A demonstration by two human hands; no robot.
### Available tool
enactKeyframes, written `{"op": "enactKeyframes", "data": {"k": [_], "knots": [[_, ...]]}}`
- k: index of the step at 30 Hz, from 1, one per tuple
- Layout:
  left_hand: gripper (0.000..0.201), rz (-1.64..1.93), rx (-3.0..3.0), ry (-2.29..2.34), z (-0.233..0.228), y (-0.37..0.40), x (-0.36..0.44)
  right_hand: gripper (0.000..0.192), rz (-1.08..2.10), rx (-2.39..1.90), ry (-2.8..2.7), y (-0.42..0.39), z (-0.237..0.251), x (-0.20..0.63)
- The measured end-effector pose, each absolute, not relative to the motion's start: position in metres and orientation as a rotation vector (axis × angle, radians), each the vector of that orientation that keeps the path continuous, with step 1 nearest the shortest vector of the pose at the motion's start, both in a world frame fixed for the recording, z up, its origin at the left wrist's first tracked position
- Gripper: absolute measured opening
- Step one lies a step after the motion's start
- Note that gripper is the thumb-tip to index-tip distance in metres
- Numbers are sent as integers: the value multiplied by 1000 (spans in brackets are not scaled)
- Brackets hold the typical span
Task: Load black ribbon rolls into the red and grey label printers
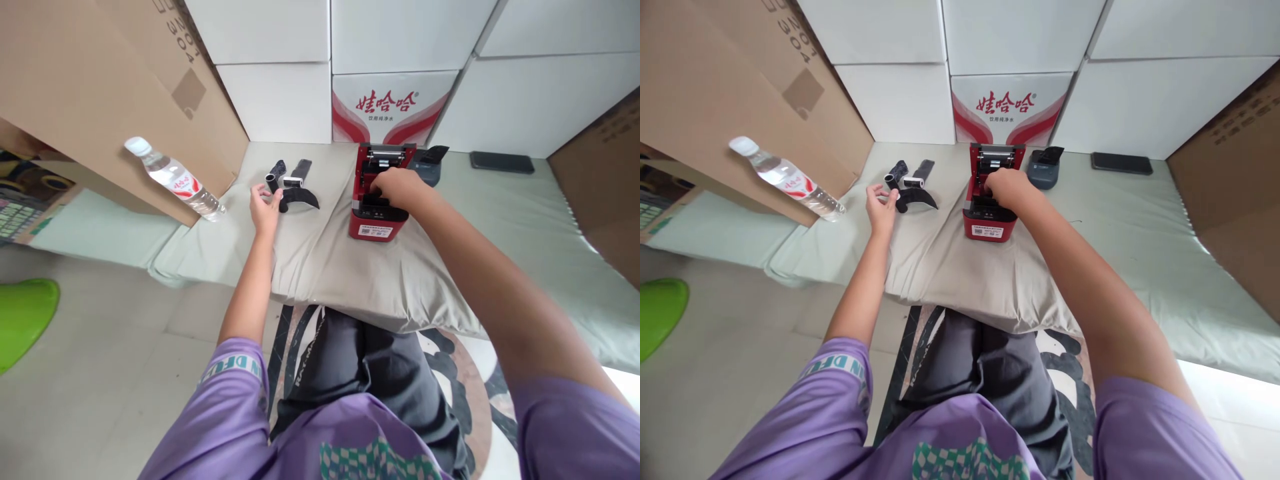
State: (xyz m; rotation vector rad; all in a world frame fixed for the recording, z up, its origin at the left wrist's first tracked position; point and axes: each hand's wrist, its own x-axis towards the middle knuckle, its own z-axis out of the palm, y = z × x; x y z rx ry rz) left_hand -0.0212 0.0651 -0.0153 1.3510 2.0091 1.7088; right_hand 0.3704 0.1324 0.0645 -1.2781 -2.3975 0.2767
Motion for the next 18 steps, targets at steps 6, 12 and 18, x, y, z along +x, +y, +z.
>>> {"op": "enactKeyframes", "data": {"k": [6,12,18], "knots": [[38,1709,1350,1996,-14,64,-21,31,359,-1396,-2388,121,83,363],[34,1692,1330,2006,-13,65,-21,32,256,-1245,-2054,86,137,375],[33,1733,1305,1995,-13,65,-22,42,251,-1177,-2112,91,117,386]]}}
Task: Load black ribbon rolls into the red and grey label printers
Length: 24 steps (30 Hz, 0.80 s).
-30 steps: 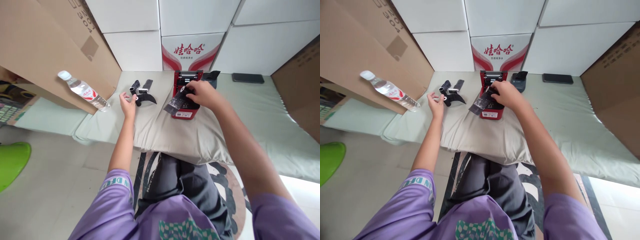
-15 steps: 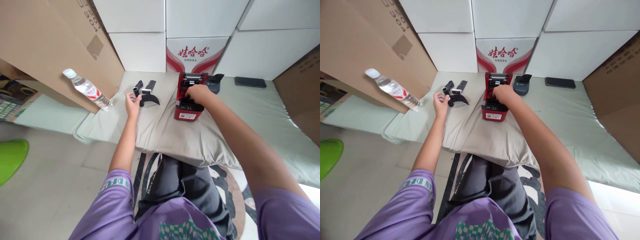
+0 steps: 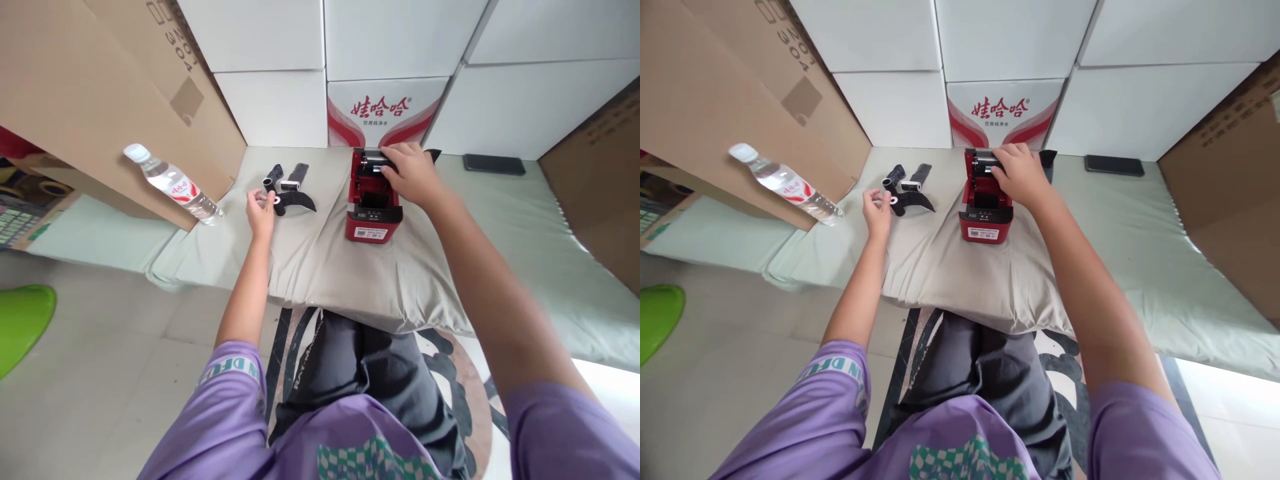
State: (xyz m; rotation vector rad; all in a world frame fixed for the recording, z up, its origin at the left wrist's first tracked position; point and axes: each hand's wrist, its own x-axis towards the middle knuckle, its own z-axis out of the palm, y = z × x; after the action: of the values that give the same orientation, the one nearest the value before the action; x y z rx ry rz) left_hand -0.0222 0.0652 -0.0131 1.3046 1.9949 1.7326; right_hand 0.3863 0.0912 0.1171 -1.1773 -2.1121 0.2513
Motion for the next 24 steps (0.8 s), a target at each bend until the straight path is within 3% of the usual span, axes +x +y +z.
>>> {"op": "enactKeyframes", "data": {"k": [10,15,20,24], "knots": [[36,1762,1293,1980,-12,66,-21,34,417,-1023,-2113,33,101,404],[28,1730,1310,2000,-9,63,-20,33,335,-1007,-2156,28,92,407],[34,1670,1316,2043,-8,61,-19,11,196,-1059,-2143,27,89,398],[38,1773,1422,2036,-3,51,-13,11,163,-1100,-2097,23,88,394]]}}
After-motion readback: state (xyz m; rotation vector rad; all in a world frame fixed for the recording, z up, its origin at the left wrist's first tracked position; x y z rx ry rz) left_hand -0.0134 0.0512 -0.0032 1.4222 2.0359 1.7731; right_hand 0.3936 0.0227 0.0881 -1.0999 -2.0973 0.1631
